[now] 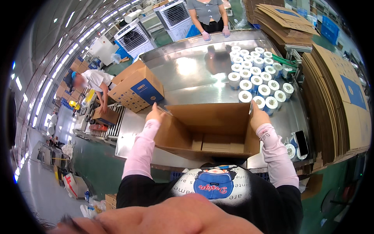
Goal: The person folds cardboard boxes into shape and packs several paper rolls into each box before moving them aside on the packing table.
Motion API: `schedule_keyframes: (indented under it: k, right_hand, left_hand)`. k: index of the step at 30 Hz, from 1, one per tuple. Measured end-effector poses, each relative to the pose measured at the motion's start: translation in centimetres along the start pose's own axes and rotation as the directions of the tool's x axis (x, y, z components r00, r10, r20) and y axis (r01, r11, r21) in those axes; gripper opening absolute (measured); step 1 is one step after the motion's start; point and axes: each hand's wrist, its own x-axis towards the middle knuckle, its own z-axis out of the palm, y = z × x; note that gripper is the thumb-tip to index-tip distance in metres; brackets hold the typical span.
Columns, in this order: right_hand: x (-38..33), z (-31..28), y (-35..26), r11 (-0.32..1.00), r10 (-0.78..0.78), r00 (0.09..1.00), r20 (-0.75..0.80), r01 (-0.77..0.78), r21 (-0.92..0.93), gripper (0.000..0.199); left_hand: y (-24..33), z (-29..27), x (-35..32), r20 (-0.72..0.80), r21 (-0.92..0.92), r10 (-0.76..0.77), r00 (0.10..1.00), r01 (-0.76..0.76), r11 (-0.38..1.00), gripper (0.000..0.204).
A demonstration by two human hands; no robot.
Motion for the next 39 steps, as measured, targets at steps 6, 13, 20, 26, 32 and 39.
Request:
schedule_keyframes:
  k: [6, 13, 20, 26, 32, 39]
  right_hand:
    - [0.6, -0.3, 0.9, 0.988, -0.154, 0.988, -0.007, 0.154, 0.032, 0.068]
    - [4.4, 0.6, 6.8, 0.776, -0.260, 0.965, 0.039, 0.185, 0.603, 0.066]
    - [1.6, 10.7, 14.7, 0.769, 0.227, 0.919, 0.323, -0.373, 0.519, 0.052]
    - [4.9, 8.7, 11.6, 0.976, -0.132, 0.988, -0.078, 0.144, 0.164, 0.042]
    - [6.2, 6.4, 4.6, 0.723, -0.121, 0.975, -0.188, 0.216, 0.656, 0.070]
    - [10.6, 6.0, 2.9, 0.928, 0.098, 0.994, 0.040, -0.106, 0.357, 0.074]
  left_hand:
    - [-14.1, 14.2, 3.4, -0.035, -0.364, -0.045, 0.998, 0.029, 0.931, 0.064]
    - [-16.2, 26.7, 1.5, 0.358, -0.928, -0.063, 0.932, 0.362, 0.086, 0.055]
    - [-9.1, 30.3, -0.7, 0.206, -0.973, 0.034, 0.978, 0.208, -0.102, 0.041]
    - [-12.0, 19.0, 3.2, -0.104, -0.859, 0.269, 0.957, -0.223, 0.462, 0.031]
    - [0.1, 13.4, -1.6, -0.291, -0.902, 0.213, 0.933, -0.342, 0.264, 0.030]
    - [0.3, 14.1, 5.4, 0.259, -0.670, 0.054, 0.964, 0.139, 0.729, 0.091]
